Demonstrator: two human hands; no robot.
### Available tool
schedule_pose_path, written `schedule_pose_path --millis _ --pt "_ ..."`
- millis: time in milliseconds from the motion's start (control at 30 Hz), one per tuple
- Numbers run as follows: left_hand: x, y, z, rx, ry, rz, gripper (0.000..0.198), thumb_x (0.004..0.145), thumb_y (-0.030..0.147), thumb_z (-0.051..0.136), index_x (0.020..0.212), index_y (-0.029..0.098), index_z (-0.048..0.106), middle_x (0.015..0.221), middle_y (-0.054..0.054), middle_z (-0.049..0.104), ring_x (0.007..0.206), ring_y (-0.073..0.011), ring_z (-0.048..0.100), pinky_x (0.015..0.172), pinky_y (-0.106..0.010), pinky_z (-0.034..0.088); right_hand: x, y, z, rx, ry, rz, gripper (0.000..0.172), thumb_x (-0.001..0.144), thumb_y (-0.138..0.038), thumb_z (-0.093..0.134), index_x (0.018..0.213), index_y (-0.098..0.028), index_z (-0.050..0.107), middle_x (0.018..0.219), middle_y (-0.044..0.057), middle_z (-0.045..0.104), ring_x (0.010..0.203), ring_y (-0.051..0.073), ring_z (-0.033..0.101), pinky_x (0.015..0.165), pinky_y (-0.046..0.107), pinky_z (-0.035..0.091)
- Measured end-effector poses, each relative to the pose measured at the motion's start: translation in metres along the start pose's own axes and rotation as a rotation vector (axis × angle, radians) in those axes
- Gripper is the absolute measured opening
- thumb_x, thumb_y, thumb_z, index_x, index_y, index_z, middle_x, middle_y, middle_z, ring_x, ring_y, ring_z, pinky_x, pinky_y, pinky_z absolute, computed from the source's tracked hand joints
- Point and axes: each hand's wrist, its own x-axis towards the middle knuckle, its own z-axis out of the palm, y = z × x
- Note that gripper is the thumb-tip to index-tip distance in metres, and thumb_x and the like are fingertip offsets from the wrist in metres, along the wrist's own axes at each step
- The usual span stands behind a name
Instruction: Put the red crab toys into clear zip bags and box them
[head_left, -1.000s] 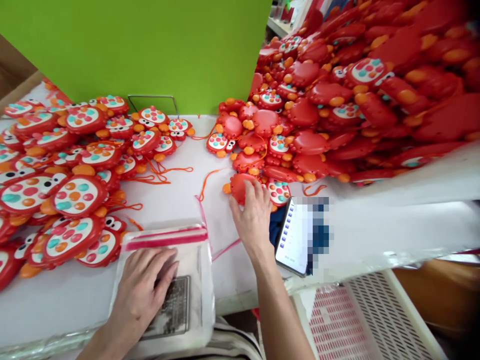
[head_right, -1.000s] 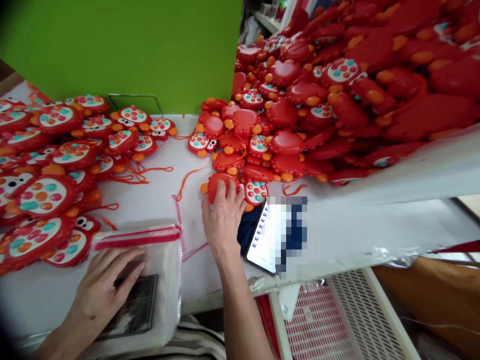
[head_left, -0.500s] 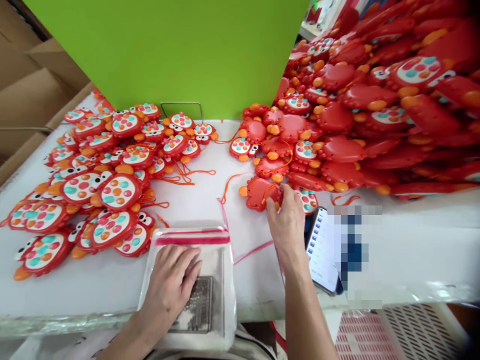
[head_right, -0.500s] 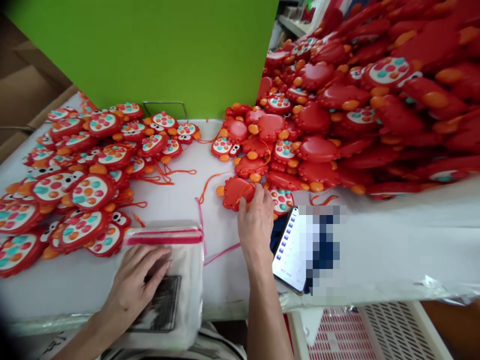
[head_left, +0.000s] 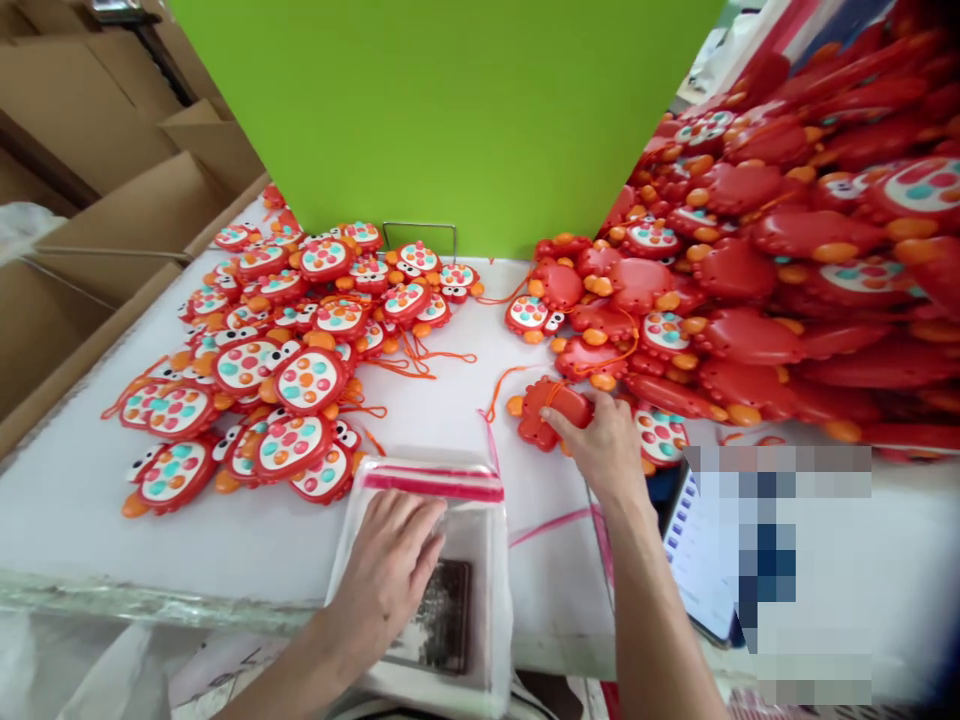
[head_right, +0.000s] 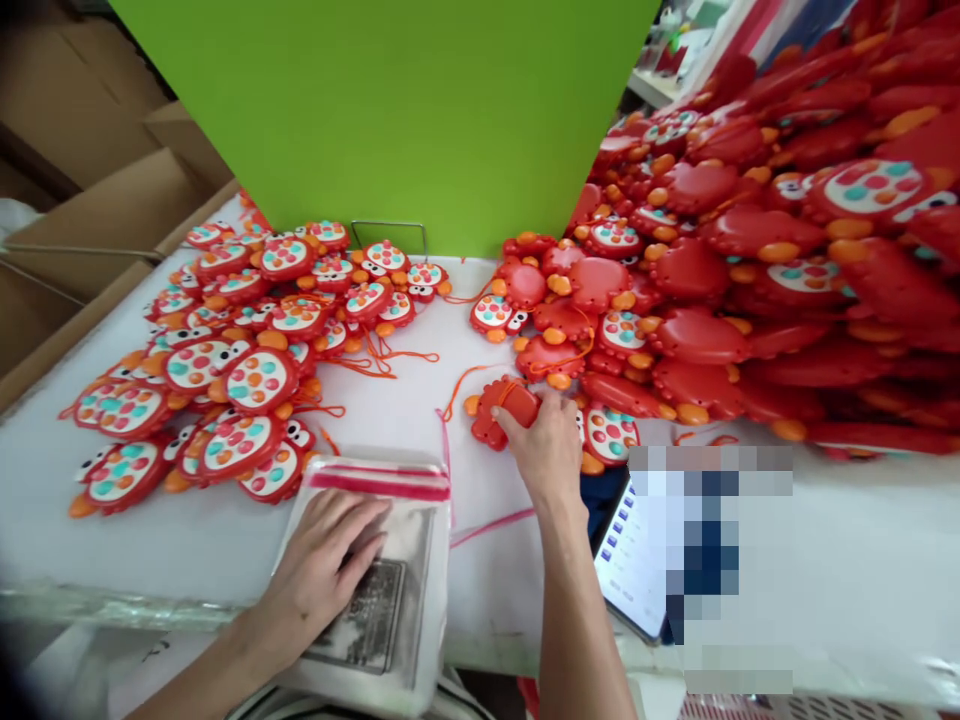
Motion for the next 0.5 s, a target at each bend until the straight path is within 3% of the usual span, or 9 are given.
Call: schedule_pose_path --millis 167,333,433,500 --pt "0.002 0.003 -0.003 -0.020 -0.045 -0.030 0.027 0.085 0.008 0.052 0.110 0.019 0.053 0.103 -0.007 0.060 0.094 -0.0243 0.051 0.084 -0.041 0.042 0.002 0.011 0.014 0.149 -0.097 -0.031 0.057 0.066 -0.053 0.064 0.109 -0.018 0.052 0.082 0.005 0.064 0.069 0.022 0.061 0.062 0.036 0.049" --pt "0.002 0.004 -0.004 -0.026 -0.048 -0.034 0.027 0.086 0.009 0.051 0.111 0.018 0.053 0.103 -0.008 0.061 0.094 -0.0249 0.052 0.084 -0.042 0.043 -0.005 -0.006 0.013 0.227 -0.236 -0.189 0.036 0.070 -0.041 0.064 0.097 -0.017 0.061 0.082 0.005 0.066 0.074 0.022 0.064 0.069 0.036 0.052" --pt "0.002 0.004 -0.005 -0.022 -0.048 -0.031 0.027 0.085 0.008 0.052 0.110 0.017 0.053 0.104 -0.009 0.062 0.097 -0.0259 0.052 0.085 -0.043 0.044 -0.024 -0.026 0.012 0.211 -0.145 -0.288 0.035 0.072 -0.032 0.062 0.103 -0.016 0.058 0.099 0.010 0.062 0.090 0.025 0.061 0.083 0.041 0.049" --pt "0.002 0.005 -0.005 -0.022 -0.050 -0.037 0.028 0.085 0.009 0.053 0.111 0.017 0.053 0.104 -0.009 0.062 0.098 -0.0261 0.052 0.085 -0.043 0.045 -0.041 -0.036 0.015 0.169 -0.046 -0.454 0.030 0.077 -0.024 0.057 0.106 -0.018 0.055 0.108 0.011 0.056 0.099 0.024 0.058 0.087 0.041 0.048"
